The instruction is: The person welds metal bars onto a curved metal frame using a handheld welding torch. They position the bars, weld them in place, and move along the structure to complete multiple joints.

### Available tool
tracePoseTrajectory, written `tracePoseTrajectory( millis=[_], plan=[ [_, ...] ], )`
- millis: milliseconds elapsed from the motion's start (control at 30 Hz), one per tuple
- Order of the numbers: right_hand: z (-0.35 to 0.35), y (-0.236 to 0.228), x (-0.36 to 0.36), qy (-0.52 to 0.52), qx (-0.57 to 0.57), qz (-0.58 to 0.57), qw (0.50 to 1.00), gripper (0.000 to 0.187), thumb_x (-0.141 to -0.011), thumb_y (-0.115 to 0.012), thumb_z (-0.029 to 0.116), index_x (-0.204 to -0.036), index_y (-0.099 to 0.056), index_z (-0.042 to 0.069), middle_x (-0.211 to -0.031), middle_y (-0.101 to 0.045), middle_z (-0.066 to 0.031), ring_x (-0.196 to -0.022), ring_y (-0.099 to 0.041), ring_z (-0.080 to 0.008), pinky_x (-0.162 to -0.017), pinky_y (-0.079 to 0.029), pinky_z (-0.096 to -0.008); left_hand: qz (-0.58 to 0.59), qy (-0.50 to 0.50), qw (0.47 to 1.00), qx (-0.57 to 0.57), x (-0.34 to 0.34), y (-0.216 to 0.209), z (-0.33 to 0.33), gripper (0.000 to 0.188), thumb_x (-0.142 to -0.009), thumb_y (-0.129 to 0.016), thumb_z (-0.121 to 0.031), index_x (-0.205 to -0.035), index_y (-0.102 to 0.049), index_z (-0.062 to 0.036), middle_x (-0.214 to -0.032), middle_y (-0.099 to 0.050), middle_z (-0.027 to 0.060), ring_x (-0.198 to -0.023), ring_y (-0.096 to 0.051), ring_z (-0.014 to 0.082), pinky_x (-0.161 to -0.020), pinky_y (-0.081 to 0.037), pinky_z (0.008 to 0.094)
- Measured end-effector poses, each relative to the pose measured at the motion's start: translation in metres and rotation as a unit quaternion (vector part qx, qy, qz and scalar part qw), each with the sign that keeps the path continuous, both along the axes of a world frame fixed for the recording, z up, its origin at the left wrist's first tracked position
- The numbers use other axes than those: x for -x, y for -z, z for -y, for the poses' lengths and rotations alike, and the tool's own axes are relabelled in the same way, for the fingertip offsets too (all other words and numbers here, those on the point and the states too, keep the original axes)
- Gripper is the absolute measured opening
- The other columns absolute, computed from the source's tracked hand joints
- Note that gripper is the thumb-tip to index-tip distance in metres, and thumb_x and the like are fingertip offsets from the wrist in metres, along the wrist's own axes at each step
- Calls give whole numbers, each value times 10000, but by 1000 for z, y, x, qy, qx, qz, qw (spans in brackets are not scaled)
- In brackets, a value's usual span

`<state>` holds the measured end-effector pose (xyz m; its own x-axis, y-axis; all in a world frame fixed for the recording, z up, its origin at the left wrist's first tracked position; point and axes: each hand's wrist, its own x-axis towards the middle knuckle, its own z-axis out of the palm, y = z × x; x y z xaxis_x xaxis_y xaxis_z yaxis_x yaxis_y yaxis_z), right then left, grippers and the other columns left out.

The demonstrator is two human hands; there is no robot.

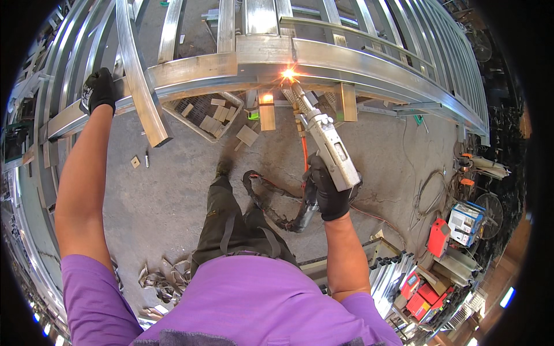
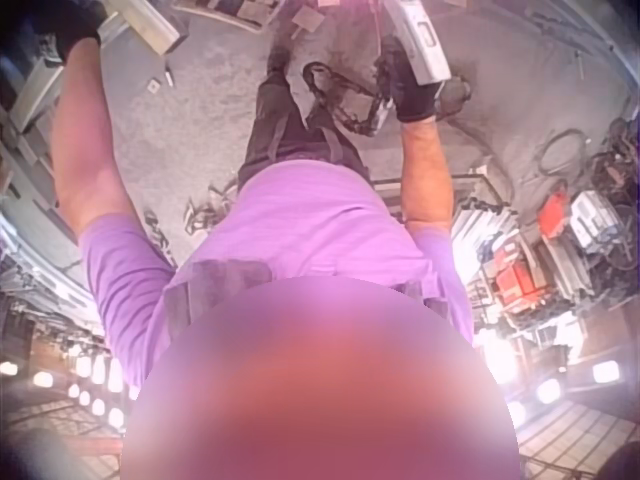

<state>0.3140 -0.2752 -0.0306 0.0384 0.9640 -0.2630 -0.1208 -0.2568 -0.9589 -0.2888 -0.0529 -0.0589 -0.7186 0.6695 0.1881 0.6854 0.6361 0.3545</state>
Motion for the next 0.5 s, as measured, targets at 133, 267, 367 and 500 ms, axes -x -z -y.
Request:
tracePoseTrajectory(
  millis=[133, 267, 367, 500],
  plan=[
    [0, 2, 0, -6, -16, 2, 1000, 376, -1042, -755, 110, -1384, -663, -14, -1081, -752, -78, -812, -690, -135, -689, -567, -304, 5, -2, 1000, 2, 6, 1, 0, 476, -908, -521, -468, -964, -853, -132, -1002, -806, 198, -952, -783, 403, -838, -571, 488],
    [2, 9, -3, -8, -43, 40, 998, 340, -1060, -729, 148, -1339, -662, -34, -1079, -747, -95, -800, -714, -156, -682, -581, -315, 18, -6, 1000, 19, -5, -6, 0, 489, -928, -512, -478, -986, -861, -140, -1032, -819, 183, -982, -785, 401, -868, -574, 495],
    [2, 6, -2, -9, -44, 31, 999, 338, -1075, -715, 189, -1318, -658, -39, -1082, -739, -100, -801, -721, -162, -685, -581, -317, 6, -6, 1000, 22, -10, -8, 1, 500, -947, -494, -470, -979, -871, -143, -1013, -823, 184, -959, -788, 395, -870, -581, 497],
    [1, 7, -2, -14, -35, 26, 999, 345, -1086, -713, 230, -1308, -656, -28, -1077, -730, -91, -798, -712, -157, -675, -574, -319, 0, -8, 999, 31, 2, -2, -1, 527, -951, -484, -473, -1045, -875, -132, -1077, -820, 199, -1010, -786, 406, -902, -582, 516]
  ],
)
